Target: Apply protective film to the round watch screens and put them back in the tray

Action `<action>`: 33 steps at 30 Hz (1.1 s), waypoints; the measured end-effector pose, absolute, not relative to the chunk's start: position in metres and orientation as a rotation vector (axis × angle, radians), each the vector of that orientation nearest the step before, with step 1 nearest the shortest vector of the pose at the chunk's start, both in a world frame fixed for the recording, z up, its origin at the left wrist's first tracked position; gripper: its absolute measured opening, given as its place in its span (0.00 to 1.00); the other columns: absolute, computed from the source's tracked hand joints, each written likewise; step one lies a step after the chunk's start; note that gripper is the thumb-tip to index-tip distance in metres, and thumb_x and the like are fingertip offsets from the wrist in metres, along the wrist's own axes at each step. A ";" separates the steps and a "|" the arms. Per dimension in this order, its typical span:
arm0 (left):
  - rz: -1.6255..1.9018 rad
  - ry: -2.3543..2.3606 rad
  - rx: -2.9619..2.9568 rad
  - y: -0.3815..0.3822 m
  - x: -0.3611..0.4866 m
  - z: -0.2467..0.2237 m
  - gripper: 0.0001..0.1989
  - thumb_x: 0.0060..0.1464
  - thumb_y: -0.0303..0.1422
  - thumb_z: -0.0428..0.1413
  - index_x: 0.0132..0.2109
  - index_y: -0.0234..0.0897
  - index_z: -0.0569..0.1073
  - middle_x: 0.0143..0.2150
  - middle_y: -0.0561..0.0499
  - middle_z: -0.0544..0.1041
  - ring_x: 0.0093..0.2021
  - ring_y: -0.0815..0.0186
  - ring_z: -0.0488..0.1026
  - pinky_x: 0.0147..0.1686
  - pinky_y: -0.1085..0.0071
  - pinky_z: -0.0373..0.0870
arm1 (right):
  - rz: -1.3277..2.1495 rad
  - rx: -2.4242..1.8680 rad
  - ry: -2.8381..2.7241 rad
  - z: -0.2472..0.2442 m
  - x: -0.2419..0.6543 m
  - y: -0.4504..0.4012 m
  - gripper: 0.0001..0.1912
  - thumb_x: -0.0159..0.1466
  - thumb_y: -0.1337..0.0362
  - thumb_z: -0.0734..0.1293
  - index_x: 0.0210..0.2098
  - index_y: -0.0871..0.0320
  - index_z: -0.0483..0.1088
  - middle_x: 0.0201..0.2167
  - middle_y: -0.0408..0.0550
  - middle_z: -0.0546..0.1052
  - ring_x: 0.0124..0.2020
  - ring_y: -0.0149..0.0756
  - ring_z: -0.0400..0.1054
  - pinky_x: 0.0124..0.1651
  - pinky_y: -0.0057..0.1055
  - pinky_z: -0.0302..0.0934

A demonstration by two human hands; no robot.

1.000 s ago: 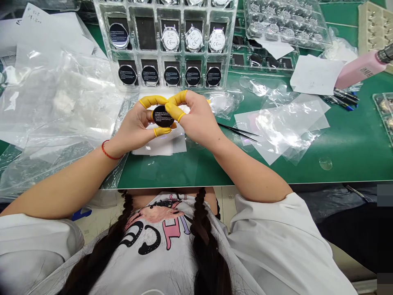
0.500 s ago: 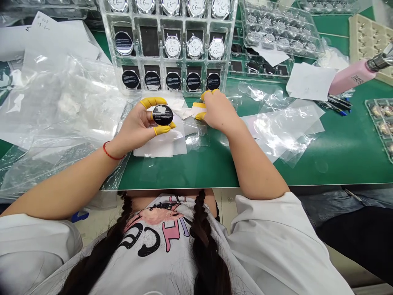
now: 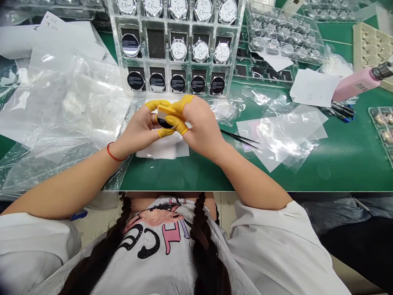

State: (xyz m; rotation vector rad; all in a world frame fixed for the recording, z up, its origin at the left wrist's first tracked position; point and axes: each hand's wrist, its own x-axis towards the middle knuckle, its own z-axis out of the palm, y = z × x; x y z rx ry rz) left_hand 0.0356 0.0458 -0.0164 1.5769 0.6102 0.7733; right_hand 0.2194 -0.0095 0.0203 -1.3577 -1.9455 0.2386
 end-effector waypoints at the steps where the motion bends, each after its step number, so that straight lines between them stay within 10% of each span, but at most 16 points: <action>1: 0.780 0.617 1.587 0.045 0.036 -0.016 0.30 0.47 0.37 0.67 0.55 0.39 0.64 0.44 0.50 0.79 0.40 0.67 0.80 0.41 0.69 0.77 | 0.191 -1.351 -1.980 0.014 0.216 -0.010 0.17 0.69 0.47 0.58 0.42 0.51 0.69 0.36 0.49 0.74 0.42 0.43 0.69 0.48 0.47 0.64; 33: 0.872 0.727 1.503 0.050 0.032 -0.015 0.33 0.41 0.39 0.70 0.52 0.40 0.65 0.33 0.55 0.78 0.32 0.68 0.78 0.30 0.72 0.73 | 0.019 -1.350 -2.144 0.000 0.211 -0.004 0.16 0.70 0.51 0.55 0.44 0.46 0.72 0.41 0.46 0.73 0.48 0.42 0.65 0.66 0.57 0.48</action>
